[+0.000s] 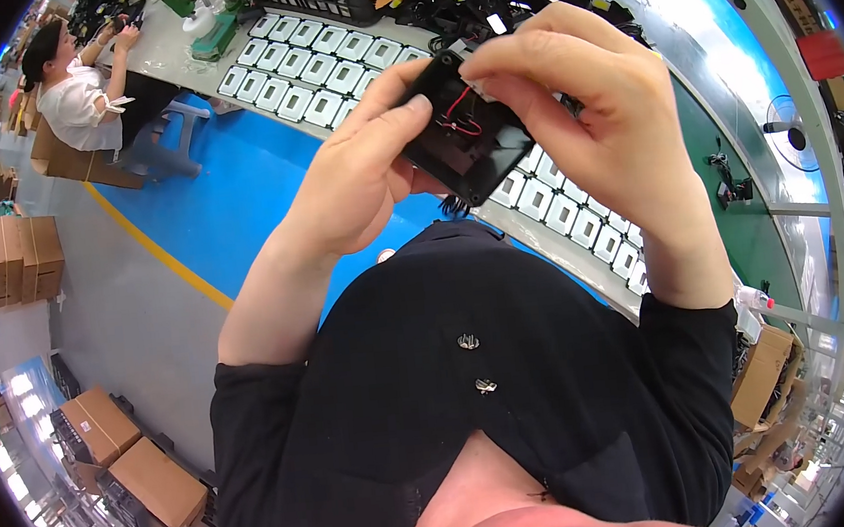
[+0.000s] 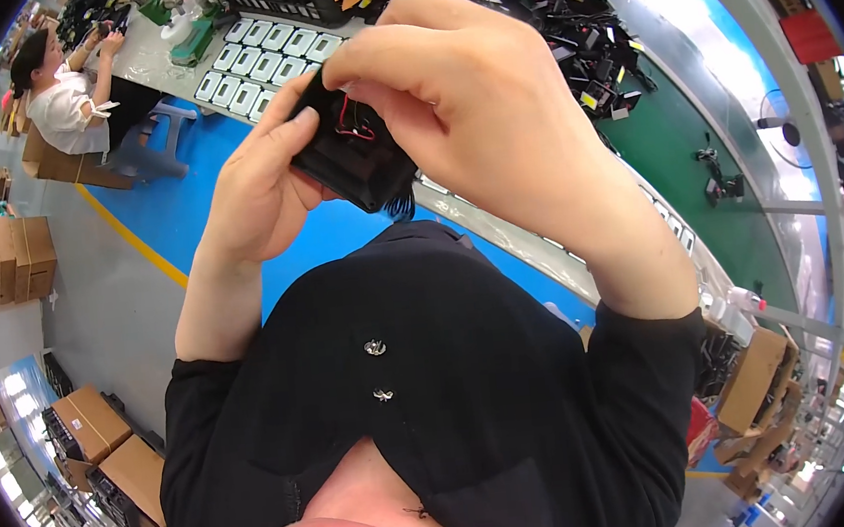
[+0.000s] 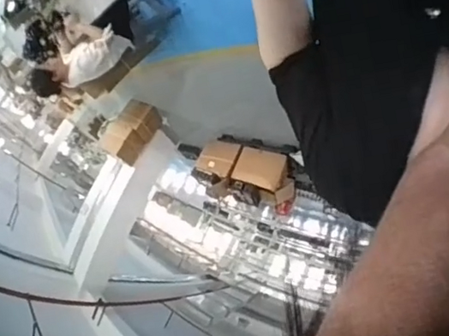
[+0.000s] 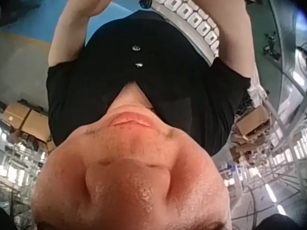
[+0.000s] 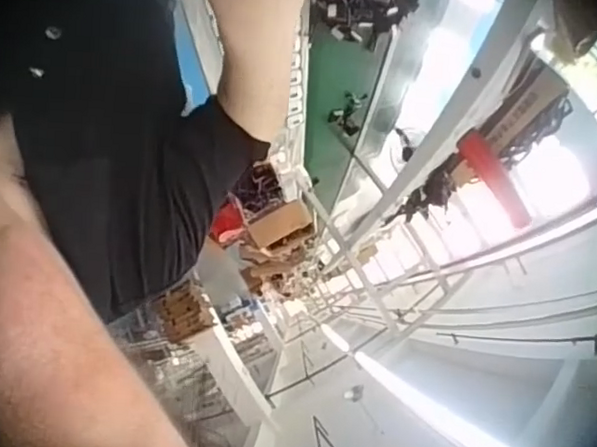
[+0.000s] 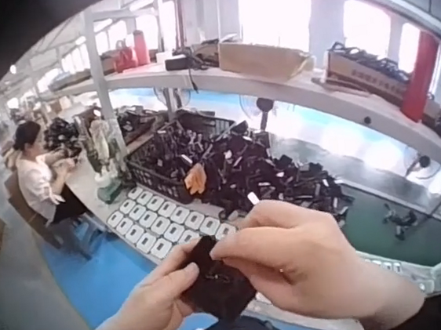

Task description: Assembling LED light components by pressing LED panels into their plastic housings on an assembly line.

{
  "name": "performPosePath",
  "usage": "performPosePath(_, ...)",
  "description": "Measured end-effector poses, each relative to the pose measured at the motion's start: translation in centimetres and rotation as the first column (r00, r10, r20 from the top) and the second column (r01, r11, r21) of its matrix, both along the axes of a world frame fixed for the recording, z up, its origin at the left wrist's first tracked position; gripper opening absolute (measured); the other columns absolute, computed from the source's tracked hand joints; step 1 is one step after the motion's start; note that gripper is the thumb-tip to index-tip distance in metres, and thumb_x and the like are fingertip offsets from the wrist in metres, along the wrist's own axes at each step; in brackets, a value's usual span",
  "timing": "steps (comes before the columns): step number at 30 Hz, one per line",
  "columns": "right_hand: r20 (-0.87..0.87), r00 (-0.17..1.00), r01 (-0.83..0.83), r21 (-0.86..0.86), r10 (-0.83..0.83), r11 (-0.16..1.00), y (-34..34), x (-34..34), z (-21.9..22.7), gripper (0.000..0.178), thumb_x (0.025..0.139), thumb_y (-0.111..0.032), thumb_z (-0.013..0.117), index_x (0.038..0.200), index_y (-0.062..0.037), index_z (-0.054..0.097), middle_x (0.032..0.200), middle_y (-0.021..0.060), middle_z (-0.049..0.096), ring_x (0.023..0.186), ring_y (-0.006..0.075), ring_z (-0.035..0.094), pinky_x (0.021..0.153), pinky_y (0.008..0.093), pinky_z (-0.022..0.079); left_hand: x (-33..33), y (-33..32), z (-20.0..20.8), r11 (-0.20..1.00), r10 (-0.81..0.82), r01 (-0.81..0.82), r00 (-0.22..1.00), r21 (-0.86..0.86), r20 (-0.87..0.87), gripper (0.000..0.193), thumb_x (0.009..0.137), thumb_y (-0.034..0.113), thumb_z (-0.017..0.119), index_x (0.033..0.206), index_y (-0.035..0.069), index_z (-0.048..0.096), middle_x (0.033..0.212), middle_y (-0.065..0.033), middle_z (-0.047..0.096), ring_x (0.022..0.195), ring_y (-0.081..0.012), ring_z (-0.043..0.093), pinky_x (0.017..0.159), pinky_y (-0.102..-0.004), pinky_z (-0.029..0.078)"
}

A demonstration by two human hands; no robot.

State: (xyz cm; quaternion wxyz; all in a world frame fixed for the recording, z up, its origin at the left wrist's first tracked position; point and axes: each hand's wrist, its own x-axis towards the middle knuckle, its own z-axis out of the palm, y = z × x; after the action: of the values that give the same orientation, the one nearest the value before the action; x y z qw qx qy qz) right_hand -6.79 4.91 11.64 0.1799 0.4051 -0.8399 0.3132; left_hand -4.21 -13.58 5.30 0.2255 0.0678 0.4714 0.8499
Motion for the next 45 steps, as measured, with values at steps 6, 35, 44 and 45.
performPosePath(6, 0.336, 0.939, 0.086, -0.018, -0.075, 0.996, 1.7, -0.3, 0.1, 0.016, 0.072, 0.001, 0.067, 0.088, -0.0024, 0.067, 0.076, 0.0016, 0.058, 0.063, 0.0061, 0.051, 0.054, 0.0184, 0.037, 0.1, 0.8, 0.0, 0.964, 0.256, -0.267, 0.940, -0.020, -0.224, 0.039, 0.087, 0.008, 0.053, 0.123, 0.003, 0.038, 0.107, -0.0068, 0.055, 0.097, -0.0125, 0.055, 0.082, -0.0280, 0.047)
performPosePath(35, -0.278, 0.959, 0.107, 0.182, -0.053, 0.977, -0.5, 4.1, 0.1, 0.027, 0.065, -0.003, 0.072, 0.091, -0.0048, 0.067, 0.081, 0.0067, 0.059, 0.070, 0.0215, 0.057, 0.059, 0.0300, 0.046, 0.7, 0.7, 0.8, 0.819, 0.453, -0.566, 0.738, -0.093, -0.499, 0.026, 0.080, -0.002, 0.058, 0.106, 0.001, 0.052, 0.093, -0.0030, 0.059, 0.081, -0.0072, 0.056, 0.072, -0.0210, 0.048)
performPosePath(44, -0.292, 0.955, 0.108, 0.178, -0.052, 0.978, -1.1, 4.5, 0.1, 0.026, 0.065, -0.002, 0.072, 0.090, -0.0028, 0.067, 0.082, 0.0076, 0.060, 0.070, 0.0214, 0.057, 0.058, 0.0292, 0.046, 0.7, 0.3, 0.3, 0.807, 0.443, -0.587, 0.678, -0.070, -0.586, 0.026, 0.080, 0.000, 0.061, 0.104, 0.001, 0.053, 0.091, -0.0028, 0.060, 0.081, -0.0079, 0.058, 0.071, -0.0212, 0.049)
performPosePath(45, -0.291, 0.955, 0.105, 0.180, -0.049, 0.978, -1.2, 4.5, 0.0, 0.026, 0.065, -0.002, 0.072, 0.090, -0.0028, 0.067, 0.082, 0.0076, 0.060, 0.070, 0.0214, 0.057, 0.058, 0.0292, 0.046, 0.7, 0.4, 0.3, 0.805, 0.446, -0.589, 0.678, -0.069, -0.585, 0.026, 0.080, 0.000, 0.061, 0.104, 0.001, 0.053, 0.091, -0.0028, 0.060, 0.081, -0.0079, 0.058, 0.071, -0.0212, 0.049)
